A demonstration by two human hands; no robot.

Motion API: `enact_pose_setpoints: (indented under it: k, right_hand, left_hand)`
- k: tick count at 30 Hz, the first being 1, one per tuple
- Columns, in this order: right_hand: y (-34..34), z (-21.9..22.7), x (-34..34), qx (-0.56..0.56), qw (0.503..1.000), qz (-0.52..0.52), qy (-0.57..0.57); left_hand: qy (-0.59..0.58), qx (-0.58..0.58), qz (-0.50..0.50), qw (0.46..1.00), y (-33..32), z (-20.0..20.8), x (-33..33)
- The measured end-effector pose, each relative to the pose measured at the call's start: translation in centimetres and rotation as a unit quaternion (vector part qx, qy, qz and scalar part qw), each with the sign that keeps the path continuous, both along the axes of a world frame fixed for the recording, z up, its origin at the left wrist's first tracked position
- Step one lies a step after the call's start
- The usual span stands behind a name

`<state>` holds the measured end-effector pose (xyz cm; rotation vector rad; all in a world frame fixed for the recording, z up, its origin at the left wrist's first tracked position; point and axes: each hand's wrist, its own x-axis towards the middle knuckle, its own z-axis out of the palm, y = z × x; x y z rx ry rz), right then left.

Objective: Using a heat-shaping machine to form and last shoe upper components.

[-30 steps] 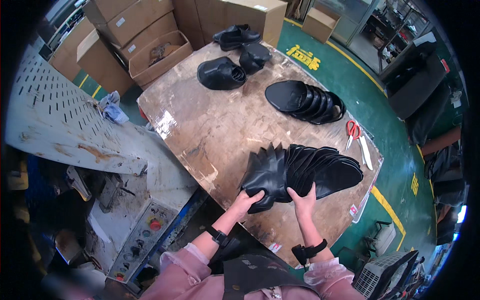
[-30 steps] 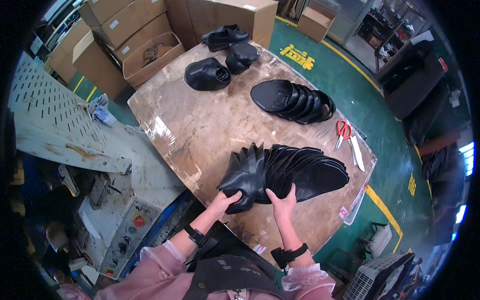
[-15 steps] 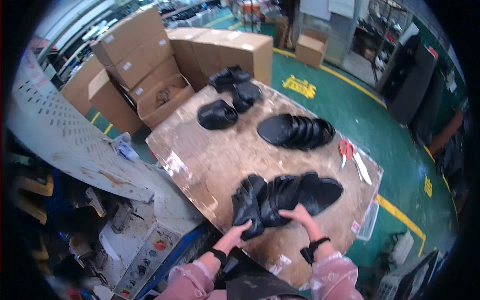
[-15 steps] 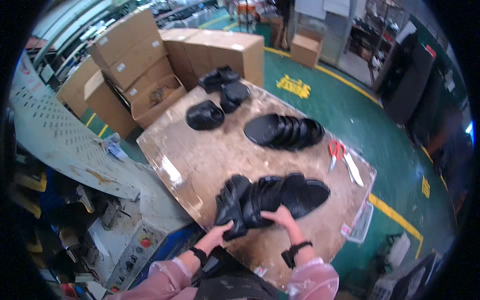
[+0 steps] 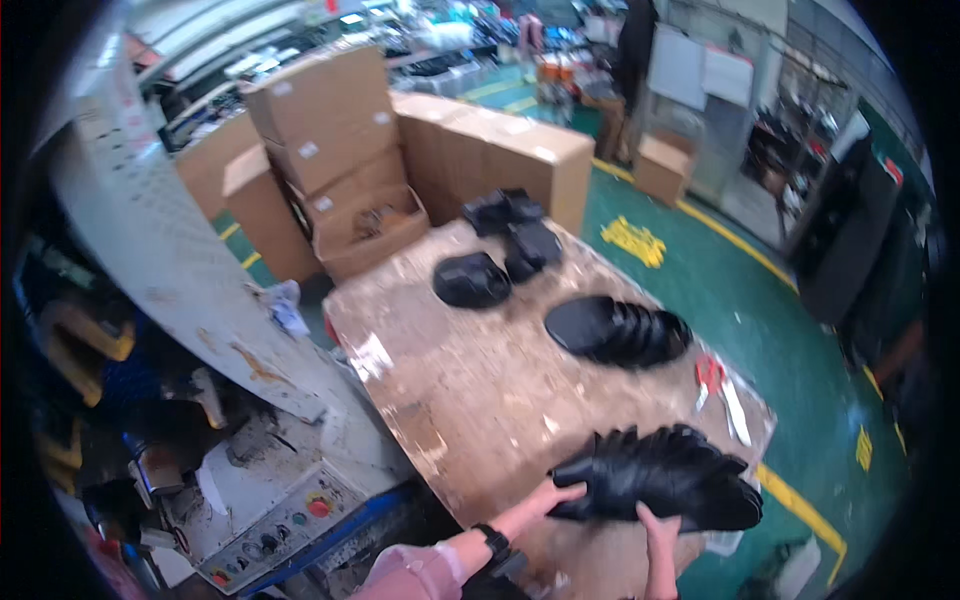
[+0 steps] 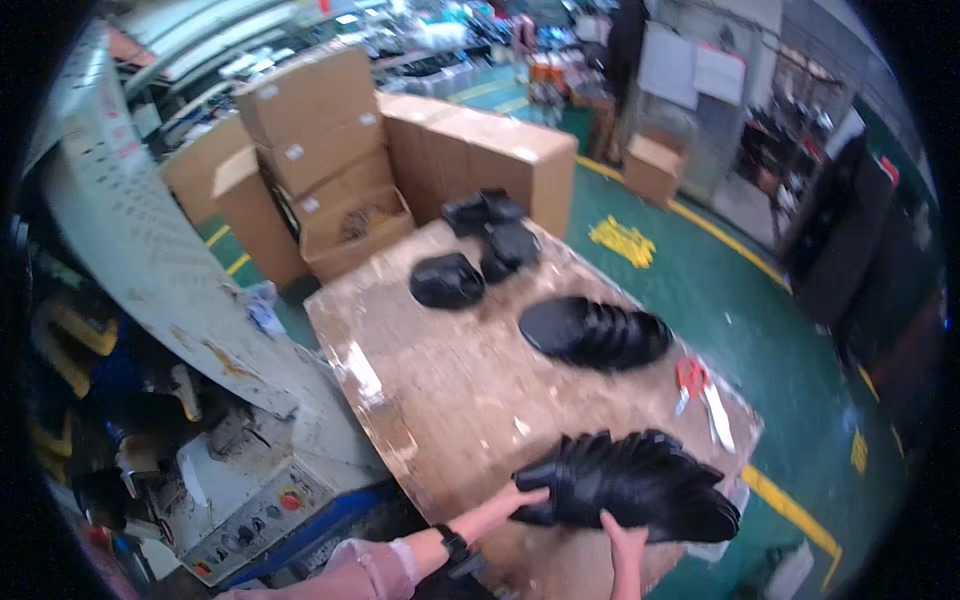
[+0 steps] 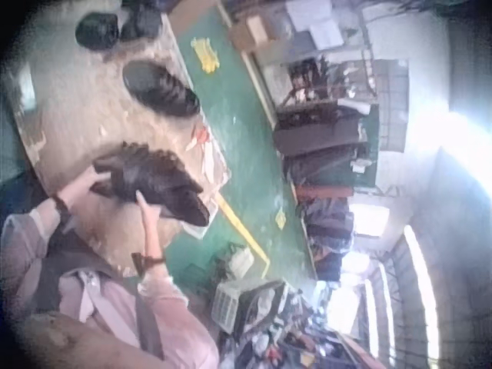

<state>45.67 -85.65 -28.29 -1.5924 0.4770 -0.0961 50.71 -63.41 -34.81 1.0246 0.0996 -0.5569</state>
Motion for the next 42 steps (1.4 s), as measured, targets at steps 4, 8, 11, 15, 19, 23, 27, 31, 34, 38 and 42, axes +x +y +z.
enact_pose_setpoints:
  k: [4,8,11,15,19,23,27,31,34,38,42]
  right_hand:
    - [-3.9,-7.9,0.1,-0.131,0.991,0.001,0.029]
    - [-6.4,-5.8,2.1,0.047,0.993,0.035,0.103]
    - [-6.3,-4.7,-0.2,0.078,0.989,0.036,0.124]
    - [-5.0,-6.3,0.2,-0.031,0.993,0.042,0.108]
    - [-8.9,-8.3,0.3,-0.038,0.974,0.079,0.207]
    - [-7.9,-5.1,-1.1,0.117,0.979,0.063,0.157]
    - [-2.9,-10.0,2.2,0.269,0.94,0.105,0.182]
    - [8.3,-12.6,4.7,0.2,0.926,0.257,0.191]
    - [18.7,-12.7,2.6,0.145,0.904,0.36,0.178]
    - [37.9,-6.4,-14.8,0.072,0.861,0.475,0.165]
    - [52.3,4.1,-40.3,-0.027,0.852,0.51,0.117]
  left_hand:
    - [0.084,0.172,0.009,0.981,-4.4,-3.6,-1.9]
    - [0.158,0.038,-0.038,0.986,-3.2,-7.1,-0.5]
    - [0.138,-0.021,-0.041,0.989,-6.5,-5.6,-1.1]
    - [0.128,0.157,-0.062,0.977,-5.2,-6.4,0.3]
    - [0.127,0.291,-0.072,0.946,-4.1,-0.3,1.0]
    - [-0.029,0.29,0.038,0.956,-3.2,-3.2,-3.1]
    - [-0.058,0.298,0.109,0.947,4.8,-5.3,-12.0]
    - [0.025,0.199,0.141,0.97,15.1,-4.3,-25.3]
    - [-0.062,0.457,0.254,0.85,22.7,-6.0,-38.7]
    - [0.051,0.434,0.426,0.792,32.3,-4.7,-58.2]
    - [0.218,0.692,0.377,0.576,43.1,1.9,-73.5]
